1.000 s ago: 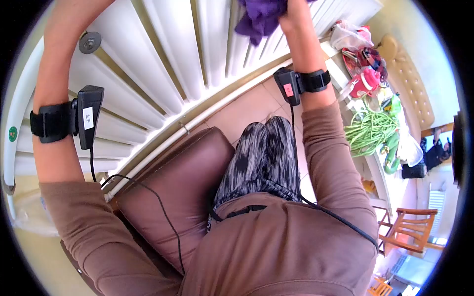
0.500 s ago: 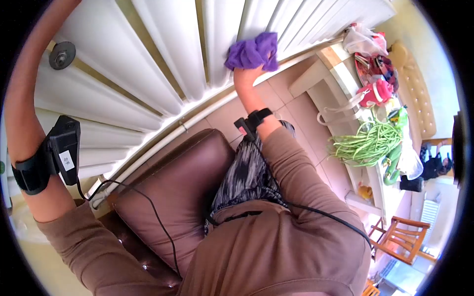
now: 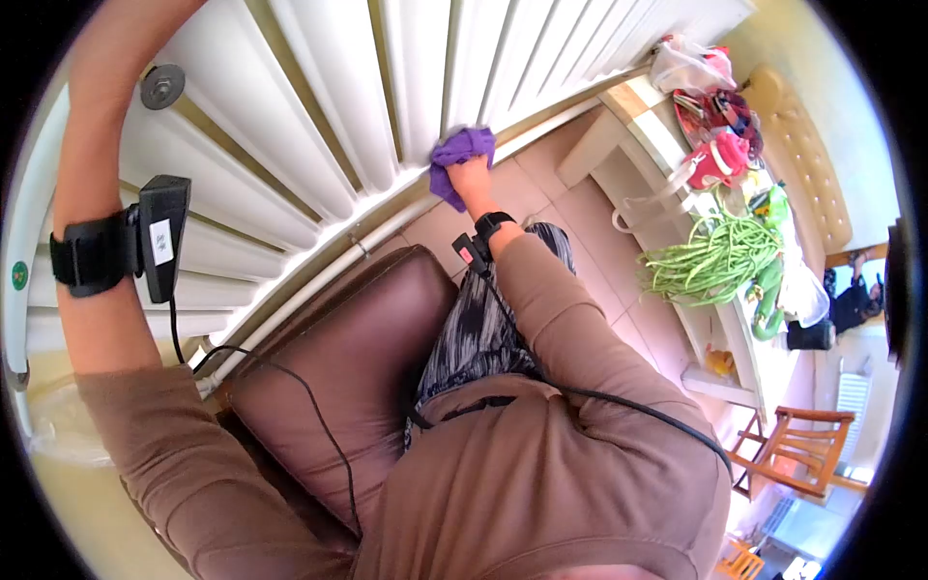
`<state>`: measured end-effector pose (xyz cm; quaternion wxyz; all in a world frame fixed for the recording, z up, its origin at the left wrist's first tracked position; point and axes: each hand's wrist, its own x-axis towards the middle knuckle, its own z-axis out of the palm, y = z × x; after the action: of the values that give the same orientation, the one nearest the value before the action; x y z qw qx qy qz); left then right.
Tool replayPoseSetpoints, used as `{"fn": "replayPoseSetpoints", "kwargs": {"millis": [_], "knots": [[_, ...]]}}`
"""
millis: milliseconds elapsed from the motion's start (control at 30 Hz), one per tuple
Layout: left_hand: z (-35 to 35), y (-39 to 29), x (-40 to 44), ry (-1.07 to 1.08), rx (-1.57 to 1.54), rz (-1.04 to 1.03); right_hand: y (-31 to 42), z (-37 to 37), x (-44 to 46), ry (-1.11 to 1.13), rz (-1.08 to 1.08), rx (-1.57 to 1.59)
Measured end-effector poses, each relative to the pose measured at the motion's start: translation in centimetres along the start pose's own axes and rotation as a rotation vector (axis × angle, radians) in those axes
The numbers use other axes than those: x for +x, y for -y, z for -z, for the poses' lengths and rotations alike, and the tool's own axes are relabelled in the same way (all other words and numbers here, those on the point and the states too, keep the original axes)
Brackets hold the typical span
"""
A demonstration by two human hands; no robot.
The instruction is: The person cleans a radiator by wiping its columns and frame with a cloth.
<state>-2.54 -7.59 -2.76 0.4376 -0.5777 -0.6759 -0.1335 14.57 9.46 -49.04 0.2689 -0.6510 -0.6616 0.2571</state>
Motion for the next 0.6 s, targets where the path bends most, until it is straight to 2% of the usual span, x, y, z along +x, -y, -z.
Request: {"fn": "replayPoseSetpoints", "kwargs": {"millis": [33, 67, 100, 133, 167, 233, 300, 333, 467, 500, 600], "knots": [[-0.2, 0.2, 0.1, -0.05, 0.027, -0.03, 0.1, 0.8, -0.3, -0.01, 0.002, 0.006], [-0.3, 0.4, 0.3, -0.1, 0.056, -0.059, 0.0, 1.8, -0.6, 0.079, 0.008, 0.122], [-0.4, 0.6, 0.3, -0.066, 0.054, -0.046, 0.0, 2.5, -0.9, 0.172, 0.016, 0.235], [-0.3, 0.7, 0.3, -0.031, 0.053, -0.033, 0.2, 2.7, -1.0, 0.174, -0.028, 0.569], [-0.3, 0.8, 0.6, -0.033, 0.056, -0.032, 0.3, 3.2, -0.6, 0.175, -0.024, 0.57], [0.0, 1.1, 0.8, 0.066, -0.008, 0.017, 1.7, 5.2, 0.7, 0.549, -0.387, 1.177], [0.0, 1.1, 0.5, 0.004, -0.021, -0.014, 5.5, 7.6, 1.5, 0.344, -0.363, 1.288], [-0.2, 1.0, 0.1, -0.049, -0.04, -0.051, 6.6, 7.5, 3.3, 0.343, -0.407, 1.337], [-0.4, 1.0, 0.5, -0.027, 0.048, -0.053, 14.7, 13.6, 2.1, 0.162, -0.193, 1.398], [-0.3, 0.8, 0.8, 0.013, 0.046, -0.023, 16.4, 14.9, 0.6, 0.117, -0.039, 1.486], [0.0, 0.7, 0.2, 0.02, 0.051, -0.022, 20.5, 18.7, -2.3, 0.007, 0.342, 1.397]]}}
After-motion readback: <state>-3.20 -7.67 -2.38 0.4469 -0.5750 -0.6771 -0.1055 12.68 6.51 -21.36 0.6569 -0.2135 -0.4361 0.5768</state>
